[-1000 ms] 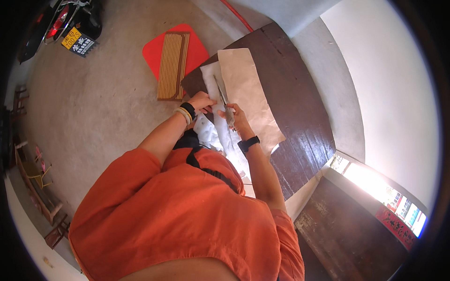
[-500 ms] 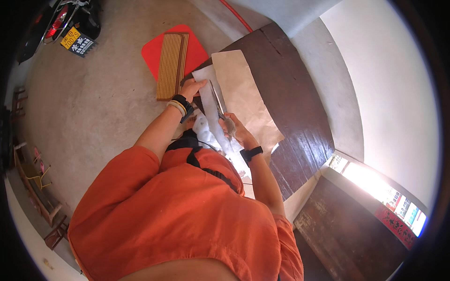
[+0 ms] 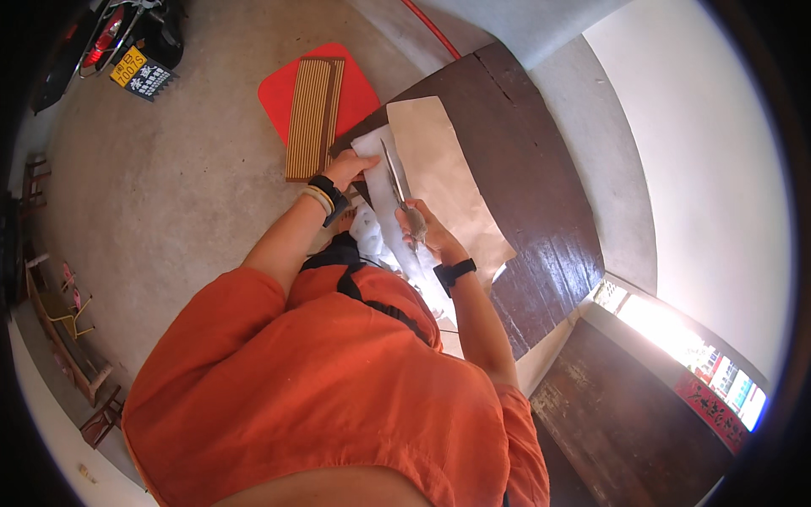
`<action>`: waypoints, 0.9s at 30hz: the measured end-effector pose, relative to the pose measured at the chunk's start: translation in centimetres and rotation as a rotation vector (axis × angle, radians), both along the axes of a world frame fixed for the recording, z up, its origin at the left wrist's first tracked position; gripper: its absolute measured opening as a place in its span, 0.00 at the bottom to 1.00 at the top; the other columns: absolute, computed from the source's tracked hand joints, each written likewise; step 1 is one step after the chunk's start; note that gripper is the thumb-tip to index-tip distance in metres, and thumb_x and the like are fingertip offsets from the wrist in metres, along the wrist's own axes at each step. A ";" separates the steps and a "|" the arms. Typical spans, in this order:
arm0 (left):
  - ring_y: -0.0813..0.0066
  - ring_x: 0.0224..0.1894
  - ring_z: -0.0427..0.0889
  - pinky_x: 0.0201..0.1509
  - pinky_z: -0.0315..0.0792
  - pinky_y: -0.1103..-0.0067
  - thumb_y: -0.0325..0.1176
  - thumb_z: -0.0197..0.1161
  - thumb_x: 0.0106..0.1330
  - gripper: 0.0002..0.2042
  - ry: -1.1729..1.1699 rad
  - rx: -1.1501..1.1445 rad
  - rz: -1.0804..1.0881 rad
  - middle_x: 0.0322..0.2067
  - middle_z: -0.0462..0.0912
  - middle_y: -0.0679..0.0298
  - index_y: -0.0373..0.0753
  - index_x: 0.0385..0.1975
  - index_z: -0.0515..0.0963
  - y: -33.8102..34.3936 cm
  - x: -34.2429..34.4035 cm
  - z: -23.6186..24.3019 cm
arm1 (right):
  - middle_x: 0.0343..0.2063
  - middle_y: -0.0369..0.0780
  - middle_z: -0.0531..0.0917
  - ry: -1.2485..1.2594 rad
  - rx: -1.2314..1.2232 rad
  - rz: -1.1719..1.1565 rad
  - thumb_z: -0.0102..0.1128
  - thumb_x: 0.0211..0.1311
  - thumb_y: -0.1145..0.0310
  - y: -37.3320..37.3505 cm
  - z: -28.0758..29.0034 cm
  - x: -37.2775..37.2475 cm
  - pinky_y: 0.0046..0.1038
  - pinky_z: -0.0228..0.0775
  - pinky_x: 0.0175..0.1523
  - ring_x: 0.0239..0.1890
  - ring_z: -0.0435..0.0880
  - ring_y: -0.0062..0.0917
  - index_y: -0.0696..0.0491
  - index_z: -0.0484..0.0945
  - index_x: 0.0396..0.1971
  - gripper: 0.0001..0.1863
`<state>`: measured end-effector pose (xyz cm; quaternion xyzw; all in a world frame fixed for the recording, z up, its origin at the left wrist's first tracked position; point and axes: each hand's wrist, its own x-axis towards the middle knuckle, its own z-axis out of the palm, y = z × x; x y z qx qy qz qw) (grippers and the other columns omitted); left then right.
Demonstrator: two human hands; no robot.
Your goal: The person uses scissors to cut a white fabric along the edge of a brown paper template on a wooden table. They repeatedly align the template, trim the fabric, and remove the cut pieces.
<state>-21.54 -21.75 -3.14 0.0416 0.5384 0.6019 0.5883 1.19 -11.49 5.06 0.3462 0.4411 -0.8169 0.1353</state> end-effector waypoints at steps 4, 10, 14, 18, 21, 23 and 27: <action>0.73 0.39 0.83 0.45 0.77 0.76 0.35 0.66 0.59 0.18 0.082 -0.064 -0.147 0.39 0.83 0.62 0.34 0.47 0.77 0.2 -0.1 1.1 | 0.35 0.31 0.75 0.085 0.004 -0.016 0.68 0.57 0.66 0.9 -0.3 -2.0 0.15 0.64 0.31 0.31 0.73 0.15 0.49 0.63 0.56 0.29; 0.70 0.33 0.83 0.39 0.76 0.75 0.34 0.69 0.56 0.18 0.086 -0.006 0.024 0.35 0.83 0.57 0.27 0.41 0.77 0.2 -0.4 1.0 | 0.28 0.28 0.72 -0.034 0.218 0.028 0.71 0.54 0.56 1.3 1.0 -3.1 0.15 0.56 0.25 0.23 0.66 0.09 0.48 0.68 0.52 0.29; 0.68 0.33 0.82 0.39 0.75 0.74 0.36 0.70 0.55 0.21 0.162 -0.083 -0.043 0.35 0.82 0.55 0.25 0.41 0.77 0.5 -0.6 -1.0 | 0.25 0.29 0.73 -0.062 0.307 0.038 0.70 0.55 0.57 1.0 1.0 -3.2 0.15 0.54 0.21 0.20 0.66 0.09 0.51 0.68 0.53 0.29; 0.68 0.32 0.81 0.38 0.74 0.73 0.37 0.70 0.54 0.22 0.194 -0.104 -0.031 0.33 0.82 0.55 0.23 0.40 0.77 0.4 -0.6 -1.9 | 0.23 0.29 0.74 0.015 0.449 0.101 0.69 0.56 0.57 0.9 0.5 -3.1 0.14 0.52 0.18 0.17 0.66 0.09 0.53 0.67 0.54 0.30; 0.71 0.35 0.82 0.40 0.75 0.77 0.36 0.69 0.56 0.18 0.224 -0.144 -0.118 0.33 0.82 0.59 0.28 0.40 0.78 0.4 -0.9 -1.3 | 0.22 0.29 0.74 0.041 0.298 0.046 0.68 0.56 0.59 1.1 0.4 -3.2 0.15 0.52 0.18 0.16 0.66 0.09 0.53 0.68 0.53 0.28; 0.73 0.36 0.82 0.40 0.74 0.79 0.36 0.68 0.57 0.17 0.260 -0.175 -0.196 0.33 0.83 0.61 0.31 0.40 0.78 0.2 -1.1 -0.4 | 0.22 0.29 0.74 0.041 0.282 0.015 0.68 0.57 0.59 1.0 0.3 -4.0 0.15 0.51 0.17 0.15 0.66 0.09 0.53 0.68 0.52 0.27; 0.75 0.33 0.81 0.35 0.72 0.81 0.38 0.69 0.56 0.17 0.306 -0.188 -0.286 0.32 0.83 0.63 0.33 0.41 0.79 -0.4 -1.2 0.5 | 0.19 0.30 0.74 0.052 0.373 -0.012 0.70 0.55 0.59 1.2 0.5 -6.0 0.16 0.50 0.17 0.14 0.66 0.09 0.55 0.68 0.50 0.28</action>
